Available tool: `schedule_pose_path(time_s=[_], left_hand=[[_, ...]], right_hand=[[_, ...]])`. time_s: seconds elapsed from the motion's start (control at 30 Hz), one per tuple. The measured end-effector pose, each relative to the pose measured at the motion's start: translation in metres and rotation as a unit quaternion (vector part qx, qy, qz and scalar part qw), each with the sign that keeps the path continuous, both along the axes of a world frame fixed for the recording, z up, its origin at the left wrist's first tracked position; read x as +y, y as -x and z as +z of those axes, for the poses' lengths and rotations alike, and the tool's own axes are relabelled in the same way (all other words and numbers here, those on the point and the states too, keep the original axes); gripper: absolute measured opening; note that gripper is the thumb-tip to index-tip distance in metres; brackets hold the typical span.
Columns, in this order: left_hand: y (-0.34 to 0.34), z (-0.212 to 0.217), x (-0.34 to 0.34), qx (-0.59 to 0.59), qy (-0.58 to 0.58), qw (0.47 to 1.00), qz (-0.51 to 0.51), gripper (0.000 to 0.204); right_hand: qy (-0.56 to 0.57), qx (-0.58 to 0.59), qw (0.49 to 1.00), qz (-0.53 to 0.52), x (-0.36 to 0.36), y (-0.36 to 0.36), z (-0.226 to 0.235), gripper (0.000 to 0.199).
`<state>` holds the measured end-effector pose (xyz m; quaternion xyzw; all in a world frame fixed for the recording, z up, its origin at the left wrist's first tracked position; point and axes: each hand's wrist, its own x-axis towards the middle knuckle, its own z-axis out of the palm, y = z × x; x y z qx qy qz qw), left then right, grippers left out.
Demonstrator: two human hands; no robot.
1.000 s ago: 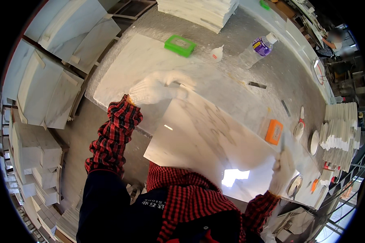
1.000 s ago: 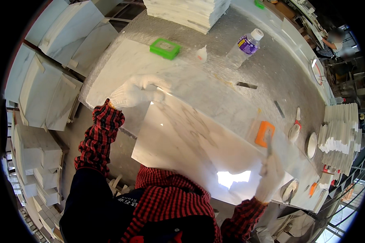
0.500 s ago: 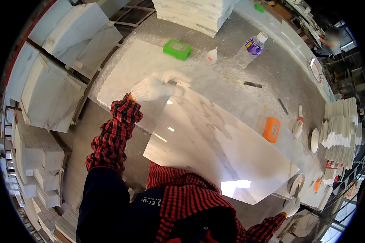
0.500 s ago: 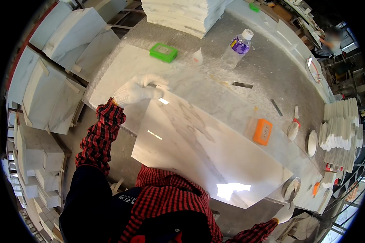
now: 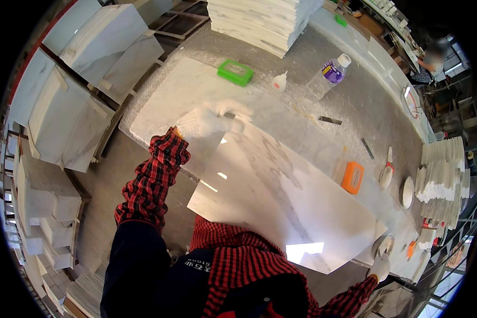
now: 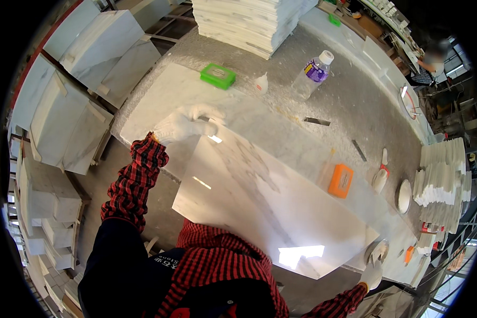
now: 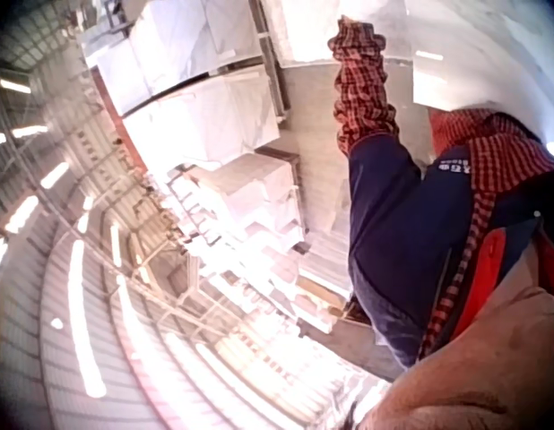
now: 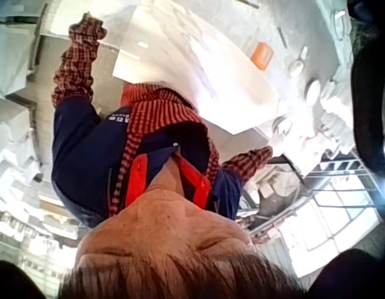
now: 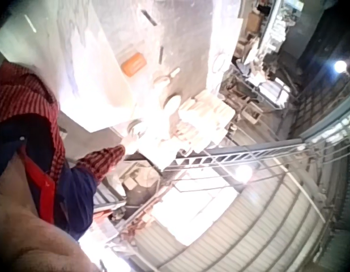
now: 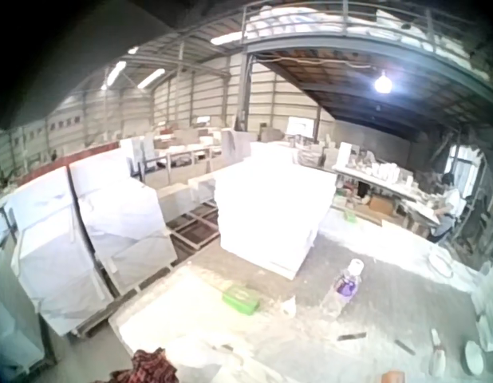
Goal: The person uses a metal scraper to remove residue from the edges of a white stone slab. They then use an orange brush to sweep dust off the surface and flip the slab to work on the other side. The person continues scraping and brushing the slab in a workshop environment.
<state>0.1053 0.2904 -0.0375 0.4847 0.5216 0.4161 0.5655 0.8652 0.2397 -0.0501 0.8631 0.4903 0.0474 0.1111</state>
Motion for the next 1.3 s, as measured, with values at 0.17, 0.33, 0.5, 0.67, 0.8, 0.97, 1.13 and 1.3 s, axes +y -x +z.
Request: schedule_pose_path(time_s=[0.17, 0.33, 0.5, 0.67, 0.8, 0.97, 1.13, 1.3], left_hand=[[-0.001, 0.016, -0.005, 0.032, 0.038, 0.999, 0.003, 0.037], [0.006, -0.005, -0.002, -0.052, -0.026, 0.998, -0.03, 0.035], [0.005, 0.002, -0.003, -0.017, -0.025, 0.998, -0.046, 0.037], [0.005, -0.005, -0.001, -0.095, -0.053, 0.993, -0.049, 0.036], [0.008, -0.009, -0.006, -0.055, -0.101, 0.993, -0.022, 0.033], [0.008, 0.001, -0.012, -0.039, -0.088, 0.995, -0.019, 0.035], [0.007, 0.01, -0.014, -0.031, -0.089, 0.995, -0.023, 0.033], [0.013, 0.006, -0.014, 0.013, -0.08, 0.995, -0.052, 0.039]], right_hand=[[-0.15, 0.118, 0.972, 0.136, 0.045, 0.074, 0.059, 0.038], [-0.108, 0.408, 0.848, 0.319, 0.13, 0.239, 0.066, 0.041], [0.031, 0.528, 0.749, 0.399, 0.194, 0.408, 0.028, 0.051], [0.028, 0.545, 0.751, 0.373, 0.245, 0.502, -0.029, 0.069], [-0.027, 0.493, 0.786, 0.372, 0.26, 0.548, -0.042, 0.076], [-0.028, 0.579, 0.729, 0.365, 0.28, 0.574, -0.06, 0.062], [-0.038, 0.625, 0.684, 0.374, 0.274, 0.581, -0.058, 0.04], [0.03, 0.633, 0.654, 0.414, 0.274, 0.555, -0.037, 0.043]])
